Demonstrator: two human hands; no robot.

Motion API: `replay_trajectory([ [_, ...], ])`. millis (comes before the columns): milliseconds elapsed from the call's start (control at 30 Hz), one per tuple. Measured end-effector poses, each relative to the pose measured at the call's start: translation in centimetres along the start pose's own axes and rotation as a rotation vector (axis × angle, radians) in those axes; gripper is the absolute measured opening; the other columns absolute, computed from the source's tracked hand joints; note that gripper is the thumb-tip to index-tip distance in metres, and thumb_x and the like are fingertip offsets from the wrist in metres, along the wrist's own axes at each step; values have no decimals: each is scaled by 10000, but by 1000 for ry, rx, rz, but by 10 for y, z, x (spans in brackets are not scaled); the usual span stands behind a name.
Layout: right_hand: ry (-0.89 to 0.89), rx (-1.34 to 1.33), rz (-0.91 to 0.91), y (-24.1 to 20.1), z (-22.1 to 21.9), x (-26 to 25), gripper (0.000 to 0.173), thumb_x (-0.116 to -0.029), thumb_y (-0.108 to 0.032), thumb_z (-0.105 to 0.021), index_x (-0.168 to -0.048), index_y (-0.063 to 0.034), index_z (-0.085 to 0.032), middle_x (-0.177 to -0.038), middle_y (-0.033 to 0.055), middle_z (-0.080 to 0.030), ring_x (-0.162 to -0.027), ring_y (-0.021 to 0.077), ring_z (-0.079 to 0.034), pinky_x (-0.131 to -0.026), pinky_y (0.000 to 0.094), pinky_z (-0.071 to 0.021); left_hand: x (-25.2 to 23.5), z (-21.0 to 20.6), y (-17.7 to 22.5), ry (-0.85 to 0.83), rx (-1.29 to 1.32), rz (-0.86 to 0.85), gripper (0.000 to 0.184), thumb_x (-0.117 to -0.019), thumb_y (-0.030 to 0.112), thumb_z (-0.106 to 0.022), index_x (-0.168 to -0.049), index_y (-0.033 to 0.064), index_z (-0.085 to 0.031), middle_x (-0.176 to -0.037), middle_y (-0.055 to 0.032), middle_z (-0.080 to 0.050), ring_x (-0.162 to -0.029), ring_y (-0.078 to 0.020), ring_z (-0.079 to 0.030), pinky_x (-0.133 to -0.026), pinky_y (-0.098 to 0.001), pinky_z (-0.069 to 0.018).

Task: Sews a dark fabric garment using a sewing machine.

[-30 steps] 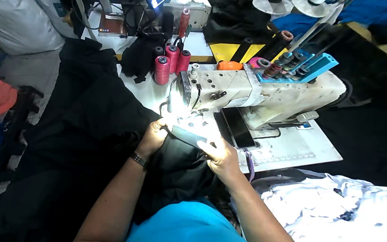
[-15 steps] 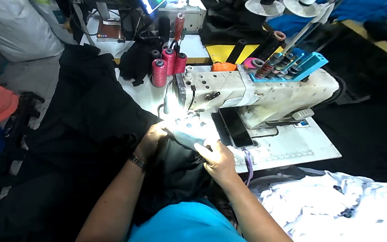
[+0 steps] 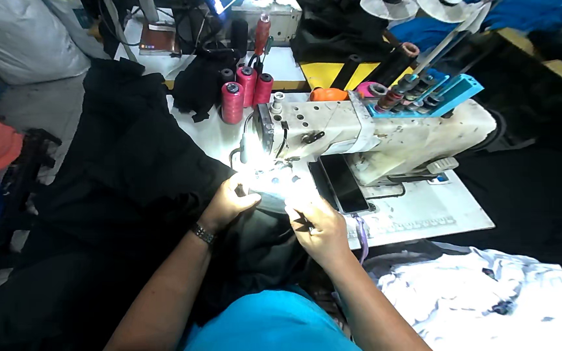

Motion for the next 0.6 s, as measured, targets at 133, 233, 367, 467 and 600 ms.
replay_trajectory([
  [133, -33, 125, -10, -8, -10, -16, 164, -931, -183, -623, -917, -102, -765, -844, 67, -708, -763, 187, -690, -645, 341, -572, 1, -1, -1, 6, 61, 11, 220, -828, 59, -759, -768, 120, -556, -891, -5, -587, -835, -87, -572, -713, -245, -494],
  [233, -77, 165, -9, -6, -25, -20, 171, -933, -198, -627, -911, -108, -771, -853, 65, -732, -787, 221, -720, -657, 390, -591, 1, -1, 0, 13, 83, 19, 223, -832, 55, -761, -773, 118, -556, -875, -10, -590, -831, -97, -579, -714, -255, -501],
  [367, -66, 210, 3, -4, -35, -18, 136, -908, -193, -662, -898, -111, -770, -832, 67, -737, -775, 225, -728, -640, 395, -591, 1, -1, -2, 16, 60, 37, 207, -838, 62, -762, -783, 113, -569, -892, -19, -586, -831, -102, -577, -713, -260, -504],
  [467, -46, 206, 8, 0, -38, -16, 104, -869, -184, -683, -869, -113, -759, -811, 65, -730, -756, 223, -723, -622, 397, -583, 1, -3, -3, 16, 55, 65, 203, -841, 61, -760, -788, 103, -568, -912, -26, -583, -838, -106, -571, -718, -262, -497],
  [600, 20, 154, -26, 6, -36, -15, 120, -875, -198, -667, -840, -98, -723, -797, 64, -707, -737, 202, -702, -619, 365, -571, 2, -2, -2, 26, 65, 95, 157, -867, 55, -728, -814, 99, -587, -935, -28, -589, -882, -110, -574, -765, -275, -498],
])
Point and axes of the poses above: each hand's wrist, its own x-axis away from the middle knuckle, its own z-axis out of the back of the hand, y = z × x, the point moved 7 cm from there along -x, towards the middle knuckle
